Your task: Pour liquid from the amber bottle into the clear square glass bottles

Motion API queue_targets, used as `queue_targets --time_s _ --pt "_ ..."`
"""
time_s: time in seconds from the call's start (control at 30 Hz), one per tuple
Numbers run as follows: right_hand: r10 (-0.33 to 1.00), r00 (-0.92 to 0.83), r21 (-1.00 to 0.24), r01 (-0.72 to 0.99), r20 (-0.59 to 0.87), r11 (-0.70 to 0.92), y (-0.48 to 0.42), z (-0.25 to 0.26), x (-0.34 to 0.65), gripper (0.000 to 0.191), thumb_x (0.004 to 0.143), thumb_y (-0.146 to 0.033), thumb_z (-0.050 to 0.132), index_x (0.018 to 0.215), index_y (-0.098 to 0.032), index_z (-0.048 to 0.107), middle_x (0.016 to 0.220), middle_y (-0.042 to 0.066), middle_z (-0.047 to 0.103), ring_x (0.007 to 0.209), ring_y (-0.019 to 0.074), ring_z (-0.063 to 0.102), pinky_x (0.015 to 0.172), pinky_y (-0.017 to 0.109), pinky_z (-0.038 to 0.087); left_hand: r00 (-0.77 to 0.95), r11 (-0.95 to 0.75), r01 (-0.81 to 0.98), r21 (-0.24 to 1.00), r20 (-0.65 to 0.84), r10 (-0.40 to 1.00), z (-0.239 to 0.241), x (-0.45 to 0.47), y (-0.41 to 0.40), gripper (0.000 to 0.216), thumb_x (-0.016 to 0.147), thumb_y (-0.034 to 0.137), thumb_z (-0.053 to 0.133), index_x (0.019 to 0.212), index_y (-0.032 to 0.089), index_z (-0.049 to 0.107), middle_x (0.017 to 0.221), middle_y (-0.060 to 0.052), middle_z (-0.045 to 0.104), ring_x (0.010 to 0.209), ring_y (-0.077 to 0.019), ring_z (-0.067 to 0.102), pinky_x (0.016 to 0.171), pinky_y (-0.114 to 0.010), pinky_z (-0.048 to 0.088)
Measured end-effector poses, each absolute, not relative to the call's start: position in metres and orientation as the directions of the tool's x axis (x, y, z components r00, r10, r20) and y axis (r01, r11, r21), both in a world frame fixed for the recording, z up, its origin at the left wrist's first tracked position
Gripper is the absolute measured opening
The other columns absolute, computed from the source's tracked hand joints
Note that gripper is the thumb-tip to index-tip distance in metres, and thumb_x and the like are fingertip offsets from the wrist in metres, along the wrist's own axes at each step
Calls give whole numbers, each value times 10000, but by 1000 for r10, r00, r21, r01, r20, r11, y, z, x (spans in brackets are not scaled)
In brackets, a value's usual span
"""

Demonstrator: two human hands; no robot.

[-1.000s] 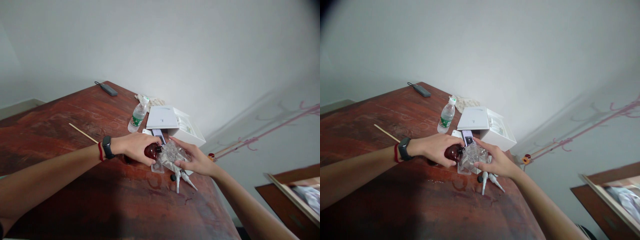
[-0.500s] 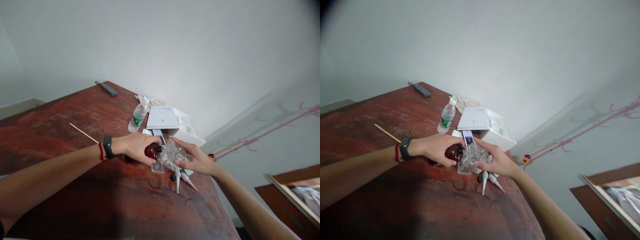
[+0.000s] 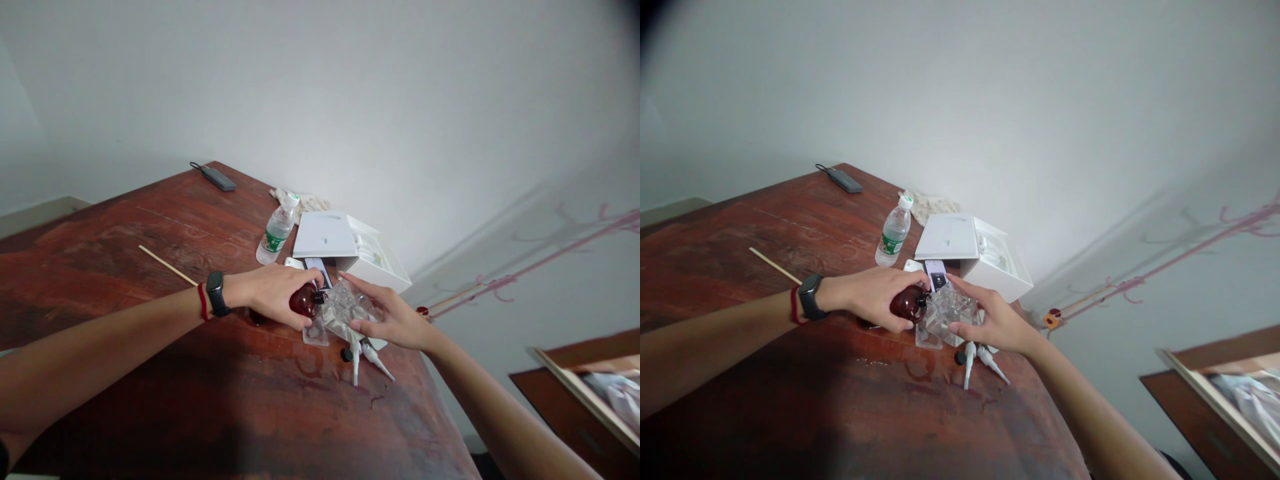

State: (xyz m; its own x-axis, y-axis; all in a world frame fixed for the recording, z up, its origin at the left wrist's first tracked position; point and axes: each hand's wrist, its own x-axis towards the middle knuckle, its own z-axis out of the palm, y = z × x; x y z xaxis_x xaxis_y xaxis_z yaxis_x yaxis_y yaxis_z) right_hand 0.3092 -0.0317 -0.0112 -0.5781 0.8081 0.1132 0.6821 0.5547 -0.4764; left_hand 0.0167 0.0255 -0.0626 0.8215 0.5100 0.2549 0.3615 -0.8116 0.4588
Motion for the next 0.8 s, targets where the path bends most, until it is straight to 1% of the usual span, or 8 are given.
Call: queue_targets --time_s 0.13,0.27,0.4,0.53,0.67,0.8 --pt "806 -582 -486 678 102 551 -32 -9 308 822 889 -492 792 1625 -280 494 1604 82 597 1406 359 640 1196 517 500 822 -812 366 455 251 511 -61 17 25 637 831 512 771 1348 238 519 1146 -76 777 968 -317 757 776 -341 506" --pt "814 -574 -478 691 93 542 -32 -10 309 832 885 -485 791 1630 -286 481 1593 67 611 1388 333 657 1187 470 504 823 -810 369 456 245 512 -60 16 24 626 830 496 774 1342 241 520 1165 -76 774 992 -319 755 781 -339 504" --pt "817 -570 -473 696 93 540 -31 -11 310 851 877 -490 795 1635 -273 473 1589 82 614 1373 342 666 1171 488 519 823 -808 377 452 236 516 -60 16 24 634 836 505 774 1351 240 518 1148 -78 778 983 -320 757 787 -345 511" --pt "819 -569 -475 700 81 533 -31 -10 310 853 884 -488 792 1642 -281 461 1602 86 600 1391 342 652 1194 517 494 823 -811 374 449 242 513 -60 16 24 640 836 504 777 1356 240 516 1146 -80 779 985 -322 757 788 -348 513" --pt "819 -570 -482 700 66 527 -31 -9 310 848 892 -492 784 1647 -288 455 1621 80 580 1415 330 633 1209 496 481 825 -812 365 455 247 509 -61 16 24 642 837 501 773 1362 241 510 1149 -76 779 976 -315 756 781 -343 509" --pt "825 -562 -477 711 57 517 -31 -9 310 862 886 -497 791 1646 -267 457 1607 88 596 1406 335 640 1201 490 489 825 -811 369 454 243 511 -61 16 24 635 838 504 765 1359 247 509 1157 -75 775 987 -312 753 787 -339 504"
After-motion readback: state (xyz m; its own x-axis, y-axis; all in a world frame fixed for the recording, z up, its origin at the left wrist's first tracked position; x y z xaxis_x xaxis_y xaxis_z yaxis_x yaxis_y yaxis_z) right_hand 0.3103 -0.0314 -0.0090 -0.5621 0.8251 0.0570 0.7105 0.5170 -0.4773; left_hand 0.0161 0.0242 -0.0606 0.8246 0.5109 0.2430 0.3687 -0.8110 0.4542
